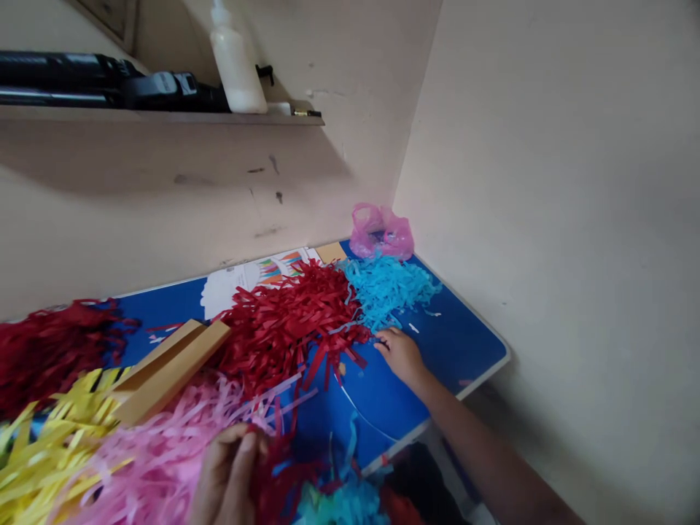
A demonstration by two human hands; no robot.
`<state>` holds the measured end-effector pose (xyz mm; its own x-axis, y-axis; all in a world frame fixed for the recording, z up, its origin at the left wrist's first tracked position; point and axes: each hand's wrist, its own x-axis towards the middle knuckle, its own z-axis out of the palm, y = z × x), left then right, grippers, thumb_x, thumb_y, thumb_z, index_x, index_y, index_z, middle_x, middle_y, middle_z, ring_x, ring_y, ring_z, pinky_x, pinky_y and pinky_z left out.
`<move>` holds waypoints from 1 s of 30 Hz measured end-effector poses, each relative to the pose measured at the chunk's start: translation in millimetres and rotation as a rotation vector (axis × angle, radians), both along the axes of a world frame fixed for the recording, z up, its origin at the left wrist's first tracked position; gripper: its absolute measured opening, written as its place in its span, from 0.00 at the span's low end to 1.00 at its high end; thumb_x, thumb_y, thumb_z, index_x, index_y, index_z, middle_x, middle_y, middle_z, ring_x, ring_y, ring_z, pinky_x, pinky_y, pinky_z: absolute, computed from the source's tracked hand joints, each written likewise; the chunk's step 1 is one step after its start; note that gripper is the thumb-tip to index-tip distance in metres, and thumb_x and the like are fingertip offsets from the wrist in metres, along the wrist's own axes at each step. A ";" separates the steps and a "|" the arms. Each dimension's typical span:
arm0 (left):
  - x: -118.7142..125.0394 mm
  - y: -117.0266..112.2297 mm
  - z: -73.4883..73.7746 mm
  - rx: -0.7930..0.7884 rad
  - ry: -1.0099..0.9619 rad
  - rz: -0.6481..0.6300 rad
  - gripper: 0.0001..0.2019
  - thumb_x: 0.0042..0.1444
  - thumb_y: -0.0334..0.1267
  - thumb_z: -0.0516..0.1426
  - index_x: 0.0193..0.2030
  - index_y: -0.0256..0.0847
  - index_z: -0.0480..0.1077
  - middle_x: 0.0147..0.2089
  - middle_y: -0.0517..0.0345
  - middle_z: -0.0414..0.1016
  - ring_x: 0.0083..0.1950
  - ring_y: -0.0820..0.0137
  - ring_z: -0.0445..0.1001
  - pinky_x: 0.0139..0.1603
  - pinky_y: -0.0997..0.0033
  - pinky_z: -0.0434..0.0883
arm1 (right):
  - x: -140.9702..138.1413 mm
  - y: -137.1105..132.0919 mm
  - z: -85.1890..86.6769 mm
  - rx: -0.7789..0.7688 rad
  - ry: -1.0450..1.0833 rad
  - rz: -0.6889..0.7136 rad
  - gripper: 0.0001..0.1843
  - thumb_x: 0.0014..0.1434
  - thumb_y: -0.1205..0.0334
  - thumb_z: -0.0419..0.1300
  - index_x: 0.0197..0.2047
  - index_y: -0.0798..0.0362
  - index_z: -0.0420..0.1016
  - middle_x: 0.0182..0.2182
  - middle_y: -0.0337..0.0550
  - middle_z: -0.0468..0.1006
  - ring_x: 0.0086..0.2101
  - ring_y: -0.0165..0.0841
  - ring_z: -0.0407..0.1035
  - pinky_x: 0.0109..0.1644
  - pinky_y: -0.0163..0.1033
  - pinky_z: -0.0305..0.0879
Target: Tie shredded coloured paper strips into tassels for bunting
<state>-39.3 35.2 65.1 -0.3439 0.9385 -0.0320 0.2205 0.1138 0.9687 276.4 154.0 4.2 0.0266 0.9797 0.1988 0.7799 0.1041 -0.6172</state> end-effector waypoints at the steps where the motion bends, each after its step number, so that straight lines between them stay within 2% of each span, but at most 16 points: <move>1: 5.7 1.7 0.1 0.002 0.084 -0.042 0.21 0.50 0.62 0.58 0.34 0.45 0.72 0.27 0.62 0.75 0.27 0.69 0.73 0.28 0.72 0.74 | 2.6 2.6 -2.8 -0.001 -0.013 -0.002 0.06 0.56 0.71 0.59 0.36 0.54 0.77 0.37 0.49 0.79 0.35 0.37 0.73 0.41 0.40 0.68; 4: 18.6 4.5 -3.1 0.029 0.229 -0.143 0.23 0.49 0.63 0.58 0.32 0.43 0.73 0.24 0.62 0.73 0.25 0.69 0.72 0.27 0.73 0.72 | 2.1 -1.4 1.6 0.001 -0.004 -0.007 0.06 0.56 0.73 0.58 0.32 0.54 0.75 0.34 0.49 0.78 0.34 0.37 0.73 0.40 0.40 0.67; 8: 27.9 3.1 -4.8 0.071 0.241 -0.233 0.16 0.53 0.55 0.58 0.31 0.44 0.76 0.28 0.60 0.77 0.29 0.67 0.76 0.30 0.73 0.73 | -25.1 -32.3 25.1 -0.014 0.117 0.071 0.06 0.56 0.71 0.58 0.36 0.54 0.75 0.31 0.43 0.79 0.33 0.34 0.74 0.39 0.37 0.69; 11: 38.2 1.2 -1.5 0.167 0.233 -0.312 0.12 0.56 0.48 0.58 0.31 0.44 0.78 0.31 0.57 0.80 0.33 0.66 0.78 0.35 0.71 0.74 | -65.8 -66.3 40.8 -0.055 0.377 0.275 0.07 0.54 0.71 0.60 0.35 0.51 0.76 0.32 0.39 0.79 0.33 0.31 0.73 0.39 0.33 0.69; 13: 44.2 -0.2 -0.3 0.173 0.213 -0.306 0.11 0.57 0.45 0.58 0.32 0.44 0.79 0.31 0.57 0.80 0.33 0.67 0.78 0.35 0.71 0.74 | -90.1 -84.9 46.6 -0.089 0.620 0.372 0.06 0.53 0.70 0.60 0.33 0.51 0.77 0.32 0.39 0.78 0.35 0.32 0.73 0.41 0.35 0.68; 15: 46.4 -2.4 -1.0 0.135 0.188 -0.270 0.09 0.56 0.44 0.59 0.33 0.44 0.79 0.30 0.57 0.80 0.31 0.68 0.78 0.33 0.72 0.74 | -105.2 -95.4 48.7 -0.128 0.800 0.388 0.04 0.54 0.69 0.61 0.33 0.51 0.77 0.33 0.41 0.78 0.36 0.33 0.72 0.42 0.36 0.68; 17: 44.9 -5.2 -2.4 0.095 0.162 -0.237 0.08 0.55 0.44 0.60 0.33 0.43 0.79 0.29 0.58 0.80 0.30 0.68 0.77 0.32 0.72 0.74 | -111.2 -98.7 48.9 -0.171 0.871 0.377 0.04 0.54 0.68 0.62 0.35 0.51 0.76 0.33 0.41 0.78 0.36 0.33 0.72 0.43 0.38 0.68; 21: 39.6 -9.3 -2.2 0.139 0.186 -0.238 0.07 0.55 0.41 0.60 0.32 0.43 0.78 0.30 0.58 0.79 0.31 0.68 0.77 0.33 0.73 0.74 | -112.2 -98.0 48.4 -0.202 0.832 0.362 0.09 0.52 0.69 0.62 0.39 0.50 0.75 0.33 0.38 0.79 0.36 0.33 0.72 0.45 0.38 0.67; 24: 38.6 -10.2 0.5 0.224 0.283 -0.270 0.06 0.57 0.38 0.59 0.31 0.43 0.77 0.30 0.58 0.78 0.32 0.70 0.77 0.33 0.73 0.73 | -113.5 -100.7 48.2 -0.191 0.773 0.336 0.08 0.53 0.69 0.62 0.38 0.51 0.74 0.32 0.38 0.79 0.35 0.33 0.73 0.44 0.37 0.67; 26: 38.1 -10.5 1.4 0.267 0.346 -0.297 0.06 0.57 0.35 0.58 0.31 0.43 0.77 0.30 0.58 0.78 0.31 0.71 0.77 0.33 0.74 0.73 | -114.7 -103.6 48.2 -0.118 0.665 0.334 0.06 0.55 0.70 0.61 0.36 0.50 0.73 0.32 0.38 0.79 0.35 0.33 0.72 0.44 0.38 0.66; 30: 34.2 -10.8 -0.7 0.309 0.389 -0.339 0.04 0.56 0.34 0.59 0.33 0.43 0.77 0.31 0.58 0.80 0.32 0.71 0.78 0.34 0.75 0.74 | -113.5 -105.7 52.5 0.127 0.392 0.414 0.06 0.58 0.71 0.59 0.36 0.49 0.73 0.32 0.40 0.79 0.36 0.35 0.72 0.49 0.43 0.62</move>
